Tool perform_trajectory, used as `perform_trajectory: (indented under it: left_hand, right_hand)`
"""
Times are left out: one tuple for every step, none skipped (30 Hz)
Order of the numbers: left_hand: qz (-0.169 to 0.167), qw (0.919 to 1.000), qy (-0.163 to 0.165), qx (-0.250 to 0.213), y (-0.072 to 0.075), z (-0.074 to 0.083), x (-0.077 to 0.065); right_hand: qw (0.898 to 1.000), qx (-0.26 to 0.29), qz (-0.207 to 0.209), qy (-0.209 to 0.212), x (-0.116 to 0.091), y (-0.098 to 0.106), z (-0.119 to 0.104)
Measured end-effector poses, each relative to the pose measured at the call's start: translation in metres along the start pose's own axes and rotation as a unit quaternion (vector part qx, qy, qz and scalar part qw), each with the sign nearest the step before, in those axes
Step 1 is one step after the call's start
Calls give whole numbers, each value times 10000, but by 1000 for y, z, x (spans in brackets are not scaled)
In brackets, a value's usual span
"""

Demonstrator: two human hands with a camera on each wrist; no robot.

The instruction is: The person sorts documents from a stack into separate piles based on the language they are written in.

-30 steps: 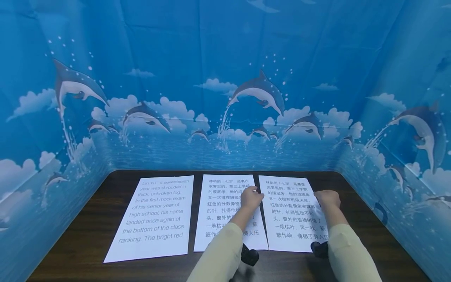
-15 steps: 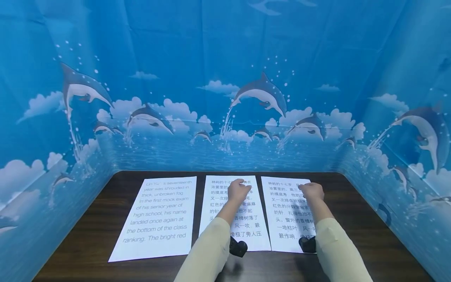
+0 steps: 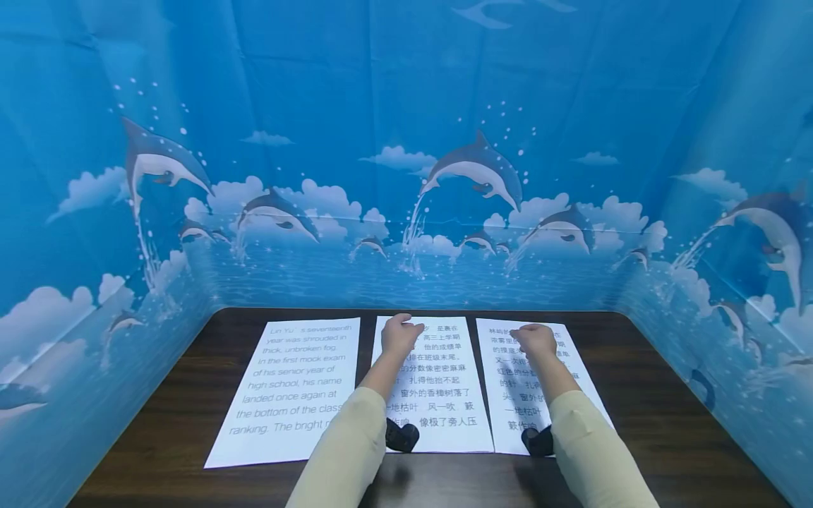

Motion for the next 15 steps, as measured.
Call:
perform_trajectory:
  left_hand:
    - [37,10000,29,-4,4,-1,1]
    - [65,10000,67,-5,9,-3,1]
    - [95,9999,83,15,13,-4,2]
    - [130,9998,114,35,17,-6,3]
    - [157,9998,144,53,21,-8,3]
    - [181,9997,160,79,24,-10,4]
    - [202,9995,205,102,27,-13,4]
    - [210,9994,232,128,30,-15,4]
    - [218,9993,290,124,32,-18,5]
    - [226,9991,344,126,35,-21,5]
    - [226,9990,360,146,37,-23,5]
    - [228,9989,380,173,39,-26,5]
    - [237,9987,401,203,41,-28,5]
    - [241,9986,396,237,42,-30,5]
    - [254,9985,413,268,44,-32,6]
  right_hand:
    - [10000,-11,-16,24,-1,-3,-1]
    - [10000,-33,-8,25,-3,-5,-3]
    - [10000,-29,-20,43,-5,-8,-4]
    - [10000,-41,-44,59,-7,-11,-6]
    - [9999,-50,-72,58,-9,-14,-7]
    - [9999,-65,-135,76,-11,-18,-9]
    - [9998,-80,-181,76,-13,-20,-10]
    - [9997,-77,-221,77,-16,-23,-12]
    - [9995,-66,-288,68,-20,-25,-15]
    - [9992,-88,-376,82,-24,-27,-18]
    - [9989,-149,-437,78,-29,-28,-21]
    - [9982,-99,-584,77,-36,-28,-26]
    - [9978,-24,-666,31,-43,-28,-31]
    - [9969,43,-782,11,-51,-28,-36]
    - [9962,97,-871,-21,-58,-27,-42]
Point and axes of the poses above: each hand's wrist, its own x-axis towards the middle knuckle, its own y-axis out of the back of the hand, z = x × y, the point moved 9 cm from there along x, towards the middle knuckle, and after that the axes turned 2 degrees about x, right-handed, at the moved point
